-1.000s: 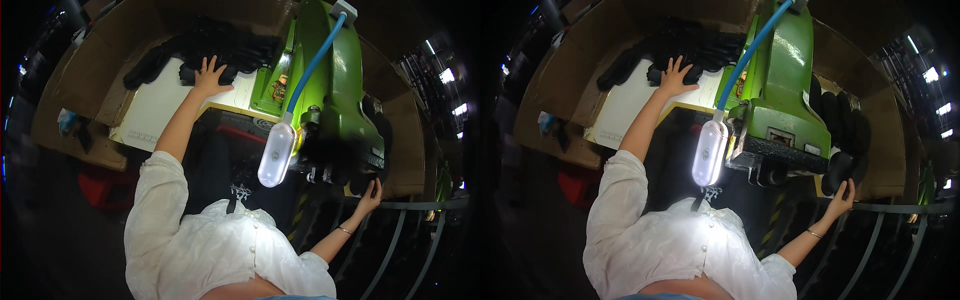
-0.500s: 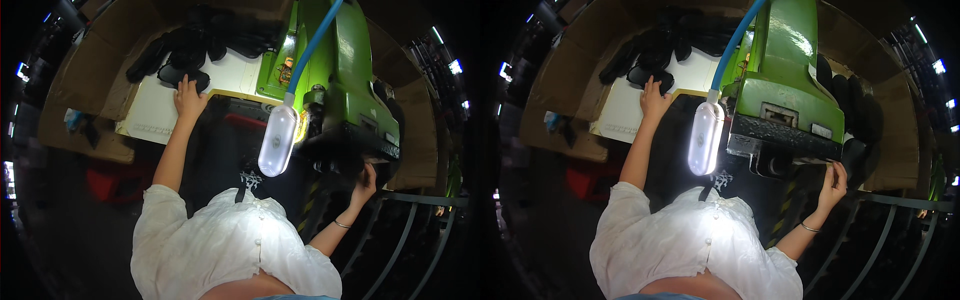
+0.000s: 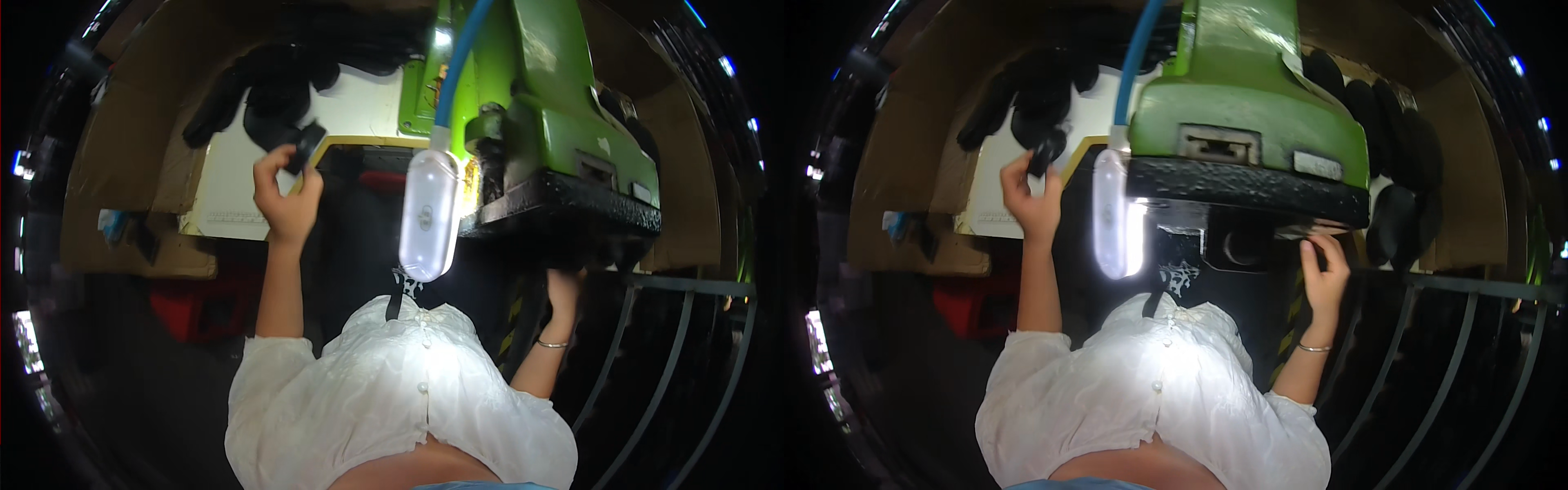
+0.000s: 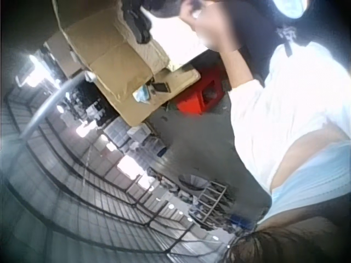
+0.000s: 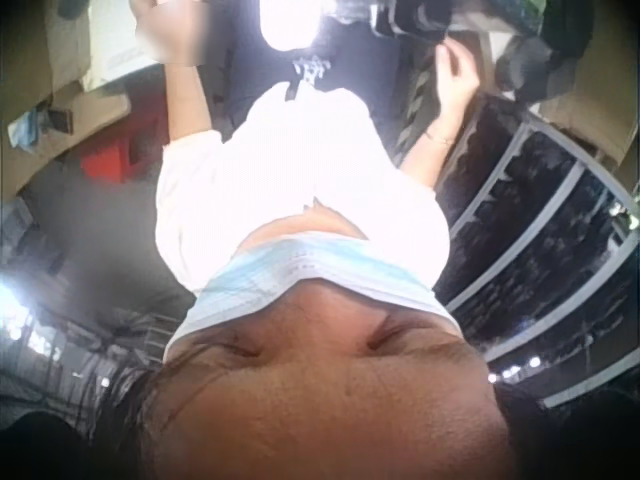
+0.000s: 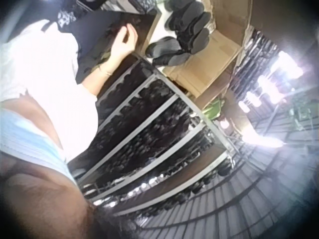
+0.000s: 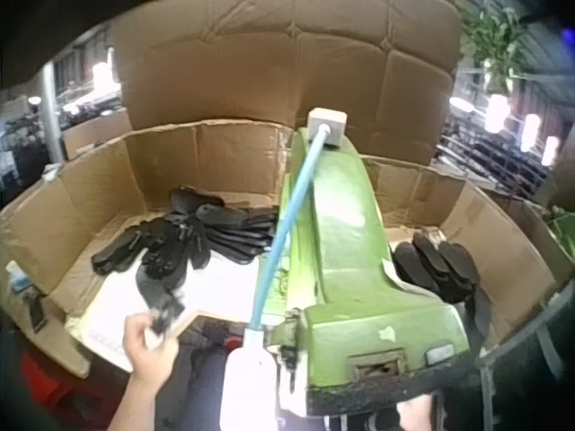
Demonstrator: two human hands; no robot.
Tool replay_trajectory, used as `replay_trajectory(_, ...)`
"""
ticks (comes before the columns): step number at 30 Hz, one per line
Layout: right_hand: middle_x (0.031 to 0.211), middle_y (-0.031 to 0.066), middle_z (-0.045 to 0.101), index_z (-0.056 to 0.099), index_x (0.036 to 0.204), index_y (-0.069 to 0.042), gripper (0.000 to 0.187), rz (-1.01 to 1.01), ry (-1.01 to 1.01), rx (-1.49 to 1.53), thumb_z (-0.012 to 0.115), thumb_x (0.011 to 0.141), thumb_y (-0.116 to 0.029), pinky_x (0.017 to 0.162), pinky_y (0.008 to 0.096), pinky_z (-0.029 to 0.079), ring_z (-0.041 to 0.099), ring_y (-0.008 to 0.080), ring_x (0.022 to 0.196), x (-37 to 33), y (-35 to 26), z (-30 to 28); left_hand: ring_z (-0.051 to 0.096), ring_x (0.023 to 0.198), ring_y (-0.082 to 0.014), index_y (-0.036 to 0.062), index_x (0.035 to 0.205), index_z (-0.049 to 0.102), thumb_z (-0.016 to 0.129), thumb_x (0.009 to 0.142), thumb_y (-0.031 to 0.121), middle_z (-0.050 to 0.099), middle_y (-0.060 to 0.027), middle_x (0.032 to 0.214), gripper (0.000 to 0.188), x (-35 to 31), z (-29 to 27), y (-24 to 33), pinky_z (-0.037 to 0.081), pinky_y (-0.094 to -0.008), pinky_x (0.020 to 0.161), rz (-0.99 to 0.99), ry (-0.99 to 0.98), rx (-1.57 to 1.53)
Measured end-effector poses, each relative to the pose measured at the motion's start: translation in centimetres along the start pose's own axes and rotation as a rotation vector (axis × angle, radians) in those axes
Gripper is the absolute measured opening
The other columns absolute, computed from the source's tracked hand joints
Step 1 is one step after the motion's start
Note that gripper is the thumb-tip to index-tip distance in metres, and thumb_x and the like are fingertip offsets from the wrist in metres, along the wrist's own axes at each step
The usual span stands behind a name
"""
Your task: The person repeatedly presses black shoe parts against a rotating green grinding machine to smooth their surfaces. They handle the parts one at a time, rotating them to treat different areas, and place the finished pieces on a white board nearby.
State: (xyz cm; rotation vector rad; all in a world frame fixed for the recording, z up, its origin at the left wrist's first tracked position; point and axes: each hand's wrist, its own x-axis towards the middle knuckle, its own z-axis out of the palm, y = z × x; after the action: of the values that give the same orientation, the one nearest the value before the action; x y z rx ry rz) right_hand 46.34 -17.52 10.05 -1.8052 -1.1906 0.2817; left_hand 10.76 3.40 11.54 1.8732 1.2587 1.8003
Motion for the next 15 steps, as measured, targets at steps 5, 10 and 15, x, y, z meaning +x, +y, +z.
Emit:
replay_trajectory(5,0.107,0.0102,0.060,0.057,0.109,-0.002,0.037,0.074,-0.505,0.297,0.069,0.076,-0.014,0.087,0.0305,0.043,0.056,0.0190,0.099,-3.3,-4.9,6.6,0.060,0.079,-0.0167,-0.0010,0.097,0.049,0.066,0.067,-0.001,0.060,-0.0091,0.089,0.034,-6.9,1.0,8.0,0.048,-0.0264,0.071,-0.097,-0.500,-0.552)
replay_trajectory(10,0.101,0.0073,0.061,0.060,0.106,-0.004,0.033,0.363,-0.660,0.616,0.071,0.076,-0.012,0.080,0.0301,0.049,0.057,0.0161,0.094,-8.9,0.8,12.7,0.058,0.095,-0.0188,-0.0020,0.105,0.055,0.068,0.074,0.007,0.059,-0.0103,0.104,0.035,-10.2,4.7,11.0,0.048,-0.0310,0.083,-0.517,-0.880,-0.788)
replay_trajectory(15,0.106,0.0090,0.060,0.060,0.107,-0.002,0.036,0.351,-0.617,0.760,0.072,0.074,-0.007,0.085,0.0321,0.046,0.056,0.0188,0.098,-9.0,-1.3,13.4,0.058,0.091,-0.0178,0.0026,0.111,0.059,0.065,0.081,0.029,0.063,-0.0105,0.100,0.040,-8.3,6.1,12.3,0.045,-0.0306,0.083,-0.485,-1.141,-0.350)
